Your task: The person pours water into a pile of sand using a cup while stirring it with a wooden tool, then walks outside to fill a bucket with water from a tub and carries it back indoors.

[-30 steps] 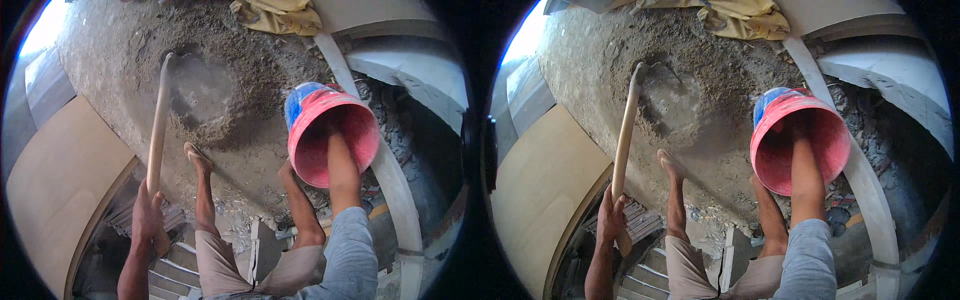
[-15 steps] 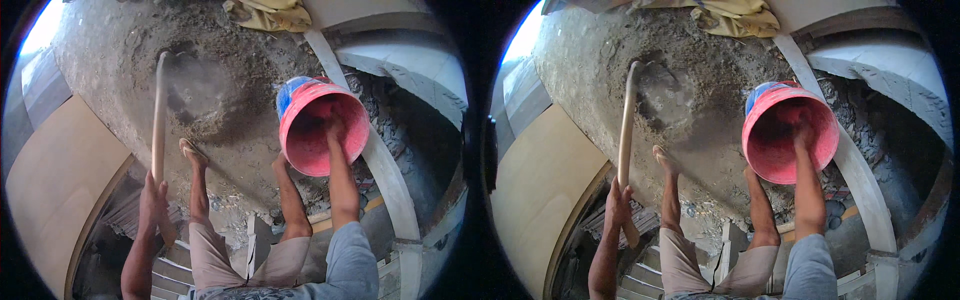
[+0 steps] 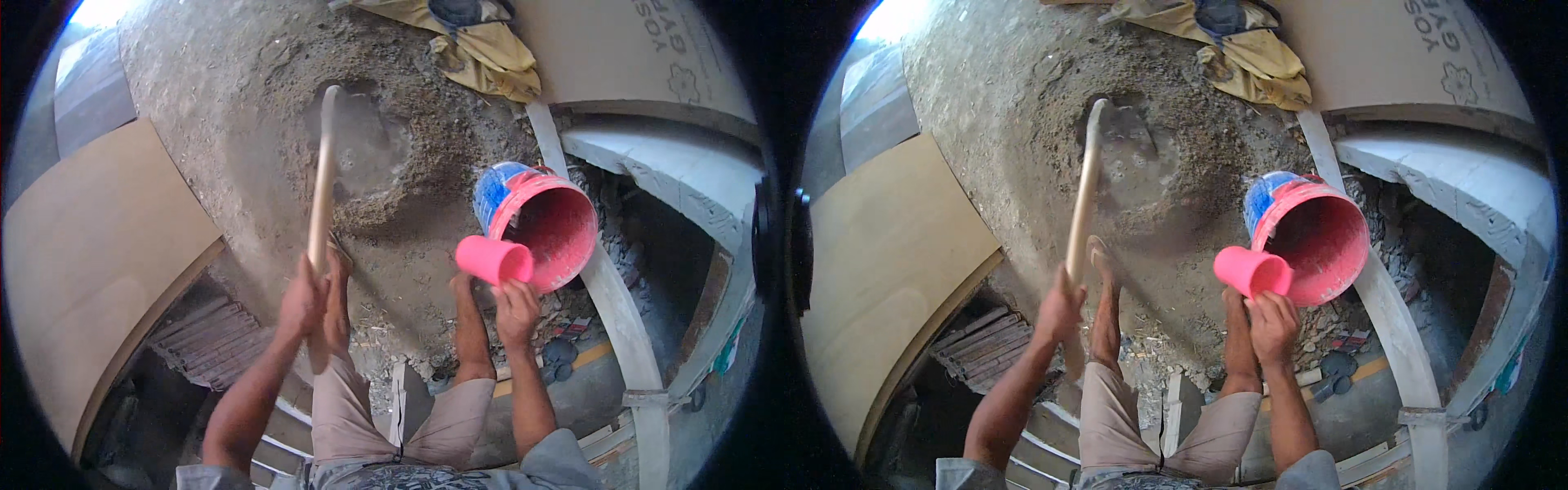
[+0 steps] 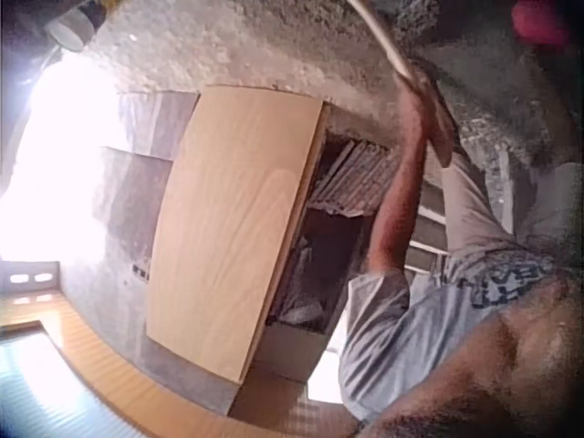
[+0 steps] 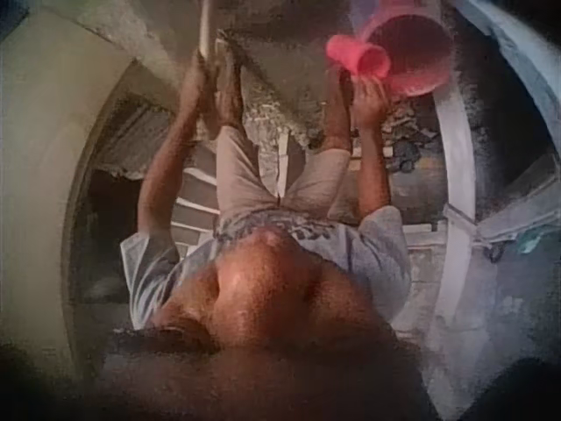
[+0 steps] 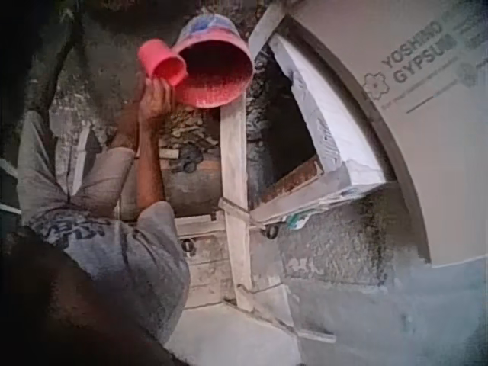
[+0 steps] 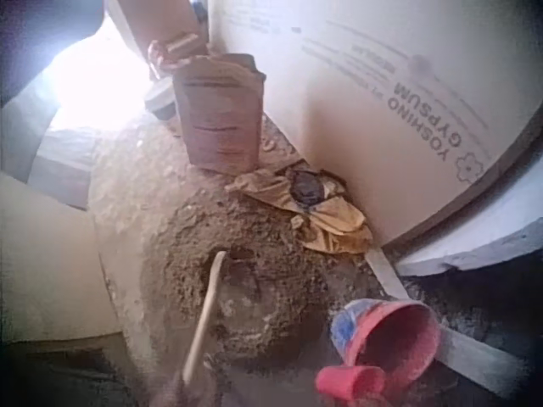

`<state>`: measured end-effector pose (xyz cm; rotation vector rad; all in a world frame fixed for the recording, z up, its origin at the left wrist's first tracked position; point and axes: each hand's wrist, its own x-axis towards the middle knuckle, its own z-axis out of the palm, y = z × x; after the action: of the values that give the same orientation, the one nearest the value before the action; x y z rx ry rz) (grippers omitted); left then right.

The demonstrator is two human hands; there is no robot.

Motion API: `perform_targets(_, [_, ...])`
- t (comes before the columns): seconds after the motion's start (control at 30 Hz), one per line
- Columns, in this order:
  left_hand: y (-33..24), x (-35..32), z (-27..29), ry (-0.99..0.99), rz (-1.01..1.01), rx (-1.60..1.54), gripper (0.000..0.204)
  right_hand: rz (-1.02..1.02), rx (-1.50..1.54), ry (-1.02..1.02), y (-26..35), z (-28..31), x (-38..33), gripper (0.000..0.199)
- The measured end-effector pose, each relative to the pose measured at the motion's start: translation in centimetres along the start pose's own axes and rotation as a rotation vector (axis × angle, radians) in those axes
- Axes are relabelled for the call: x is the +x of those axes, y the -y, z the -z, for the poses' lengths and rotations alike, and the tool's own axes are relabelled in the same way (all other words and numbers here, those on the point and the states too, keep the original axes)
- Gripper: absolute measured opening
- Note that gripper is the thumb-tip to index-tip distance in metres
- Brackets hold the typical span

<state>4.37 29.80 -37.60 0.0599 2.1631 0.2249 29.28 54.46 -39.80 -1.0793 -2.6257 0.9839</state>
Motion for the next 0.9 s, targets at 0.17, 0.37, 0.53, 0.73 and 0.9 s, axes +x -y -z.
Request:
perform_targets(0.17, [3.7, -2.4, -5.7, -0.02, -0.073, -0.126, 0.064, 0.105, 0.005, 0.243, 1.3, -10.7, 4.1, 0.01])
perform_targets(0.37, [8.8, -3.8, -14.5, 0.022, -0.113, -0.134, 0.077, 0.246, -0.295, 0.484, 2.9, -21.8, 10.3, 0.017])
perform_targets(0.53, [11.0, -3.6, -17.6, 0.202, -0.016, -0.195, 0.083, 0.353, -0.494, 0.563, 6.6, -26.2, 15.3, 0.017])
perform_targets(0.73, [13.5, -2.9, -19.8, 0.25, -0.091, -0.355, 0.085, 0.39, -0.682, 0.642, 9.6, -27.9, 19.7, 0.016])
perform_targets(0.9, [14.3, -2.9, -21.2, 0.274, 0.005, -0.429, 0.075, 0.436, -0.87, 0.703, 11.1, -27.8, 22.5, 0.017])
